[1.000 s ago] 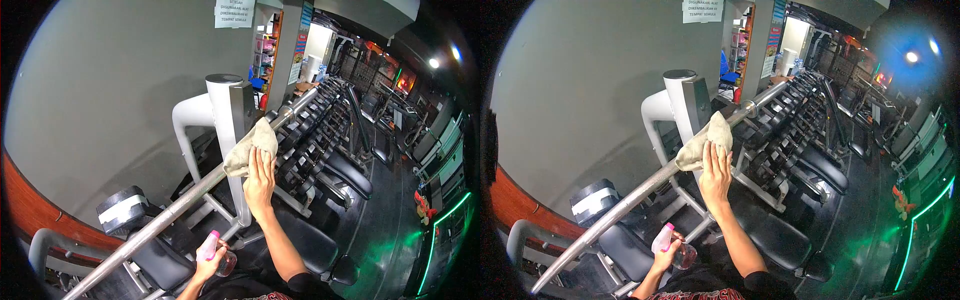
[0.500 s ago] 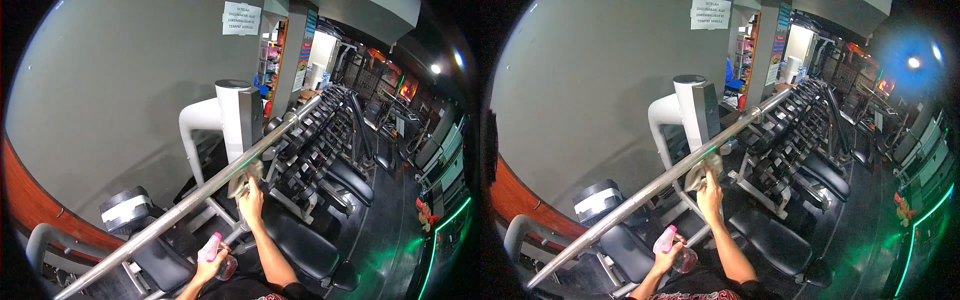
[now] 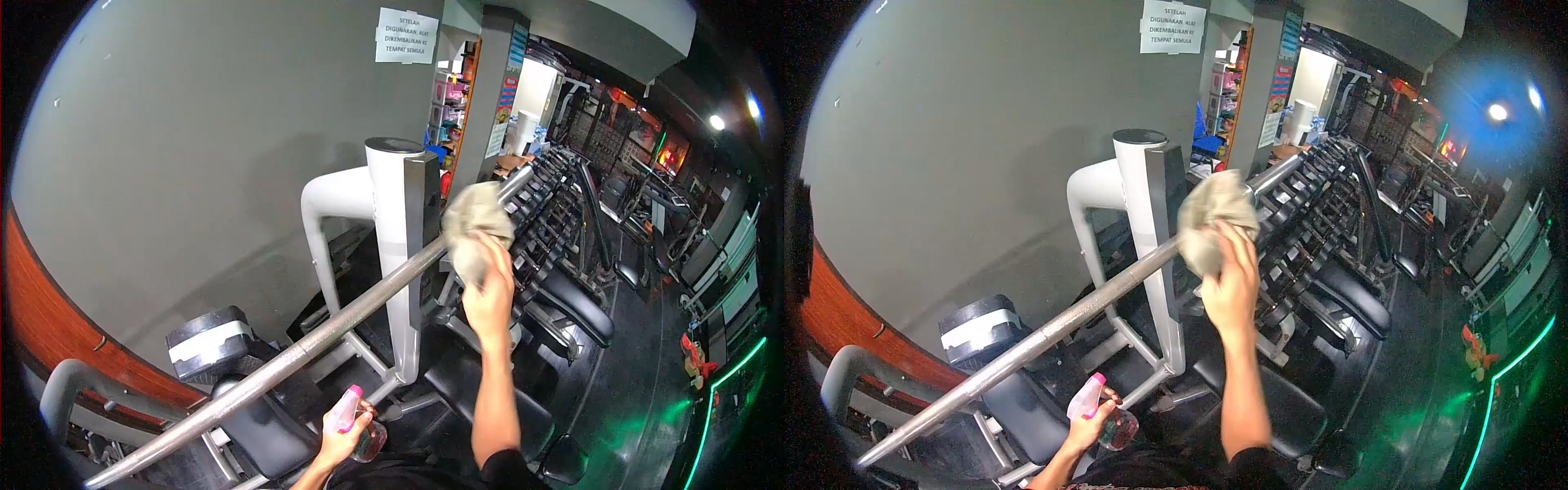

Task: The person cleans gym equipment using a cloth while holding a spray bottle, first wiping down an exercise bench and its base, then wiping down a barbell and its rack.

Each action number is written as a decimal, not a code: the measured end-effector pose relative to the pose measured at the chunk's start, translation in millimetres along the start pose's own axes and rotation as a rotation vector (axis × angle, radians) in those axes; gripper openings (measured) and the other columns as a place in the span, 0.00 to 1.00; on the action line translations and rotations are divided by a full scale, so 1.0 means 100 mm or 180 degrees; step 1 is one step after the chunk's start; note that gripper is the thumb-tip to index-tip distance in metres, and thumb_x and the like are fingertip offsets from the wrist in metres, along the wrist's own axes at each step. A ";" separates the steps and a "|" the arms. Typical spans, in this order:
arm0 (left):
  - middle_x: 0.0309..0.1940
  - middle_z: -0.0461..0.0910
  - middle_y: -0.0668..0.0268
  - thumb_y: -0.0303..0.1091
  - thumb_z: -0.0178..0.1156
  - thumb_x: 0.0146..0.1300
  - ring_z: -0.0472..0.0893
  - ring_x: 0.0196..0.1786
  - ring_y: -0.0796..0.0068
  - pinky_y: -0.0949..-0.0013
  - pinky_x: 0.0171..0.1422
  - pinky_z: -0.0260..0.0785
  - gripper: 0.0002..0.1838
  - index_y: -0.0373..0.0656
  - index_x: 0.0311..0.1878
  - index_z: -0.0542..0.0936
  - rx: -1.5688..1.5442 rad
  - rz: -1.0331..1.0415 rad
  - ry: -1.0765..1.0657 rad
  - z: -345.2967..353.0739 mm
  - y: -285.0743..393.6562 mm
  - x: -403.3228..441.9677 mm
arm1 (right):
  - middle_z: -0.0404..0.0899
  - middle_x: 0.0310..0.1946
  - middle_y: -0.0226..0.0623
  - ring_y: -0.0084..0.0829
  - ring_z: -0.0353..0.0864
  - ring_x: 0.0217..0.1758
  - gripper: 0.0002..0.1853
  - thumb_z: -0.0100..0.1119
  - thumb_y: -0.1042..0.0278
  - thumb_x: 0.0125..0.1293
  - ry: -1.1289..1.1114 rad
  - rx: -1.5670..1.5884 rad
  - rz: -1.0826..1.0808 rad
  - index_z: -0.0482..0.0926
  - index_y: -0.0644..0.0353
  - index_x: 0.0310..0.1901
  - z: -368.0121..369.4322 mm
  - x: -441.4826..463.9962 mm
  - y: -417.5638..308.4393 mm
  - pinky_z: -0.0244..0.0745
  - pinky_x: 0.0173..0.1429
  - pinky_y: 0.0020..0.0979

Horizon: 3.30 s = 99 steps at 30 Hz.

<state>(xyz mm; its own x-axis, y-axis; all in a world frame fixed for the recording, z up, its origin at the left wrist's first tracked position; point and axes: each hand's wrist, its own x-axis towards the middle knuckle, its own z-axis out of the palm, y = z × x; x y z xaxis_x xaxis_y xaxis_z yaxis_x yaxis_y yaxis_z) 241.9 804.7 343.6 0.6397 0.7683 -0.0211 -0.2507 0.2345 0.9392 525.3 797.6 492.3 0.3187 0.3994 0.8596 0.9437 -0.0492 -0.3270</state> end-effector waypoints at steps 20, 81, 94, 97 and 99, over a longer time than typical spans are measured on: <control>0.34 0.78 0.60 0.21 0.57 0.61 0.79 0.28 0.76 0.73 0.32 0.74 0.07 0.31 0.42 0.74 0.0116 0.0128 0.0402 -0.28 -0.02 -0.21 | 0.81 0.40 0.49 0.49 0.80 0.45 0.17 0.50 0.80 0.51 -0.2869 -0.2147 0.0106 0.80 0.61 0.44 -0.26 1.13 0.86 0.75 0.52 0.40; 0.34 0.80 0.63 0.24 0.60 0.60 0.79 0.37 0.78 0.74 0.42 0.72 0.09 0.33 0.43 0.75 0.0680 0.0512 0.0492 0.04 0.08 -0.05 | 0.70 0.42 0.39 0.41 0.74 0.47 0.22 0.61 0.77 0.49 -0.0460 0.0028 0.0107 0.75 0.54 0.49 0.44 0.22 -0.30 0.71 0.51 0.40; 0.35 0.80 0.63 0.24 0.61 0.60 0.80 0.39 0.77 0.73 0.47 0.72 0.09 0.33 0.43 0.76 0.0595 0.0500 0.0341 0.10 0.12 0.04 | 0.73 0.53 0.41 0.41 0.72 0.57 0.26 0.63 0.71 0.50 -0.1274 0.0341 -0.0963 0.76 0.48 0.54 0.42 -0.14 -0.11 0.64 0.61 0.42; 0.35 0.80 0.62 0.23 0.61 0.60 0.80 0.40 0.77 0.73 0.47 0.72 0.09 0.33 0.43 0.75 0.0624 0.0552 0.0348 0.11 0.19 0.02 | 0.76 0.49 0.42 0.44 0.76 0.53 0.26 0.62 0.81 0.46 -0.0607 0.1300 -0.0271 0.78 0.53 0.51 0.40 -0.03 -0.06 0.70 0.57 0.40; 0.35 0.80 0.62 0.23 0.61 0.60 0.80 0.40 0.77 0.73 0.47 0.72 0.09 0.33 0.43 0.75 0.0652 0.0589 0.0399 0.12 0.20 0.00 | 0.76 0.51 0.40 0.43 0.73 0.58 0.26 0.61 0.82 0.48 -0.0413 0.0923 -0.0243 0.77 0.54 0.52 0.38 0.11 -0.17 0.67 0.63 0.43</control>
<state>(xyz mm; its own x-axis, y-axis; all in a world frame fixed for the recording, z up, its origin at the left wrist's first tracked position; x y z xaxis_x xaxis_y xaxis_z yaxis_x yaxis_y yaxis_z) 245.9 802.5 366.8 0.4988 0.8574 0.1268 -0.1948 -0.0317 0.9803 509.7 837.8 491.6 0.2165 0.5060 0.8349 0.8941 0.2407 -0.3777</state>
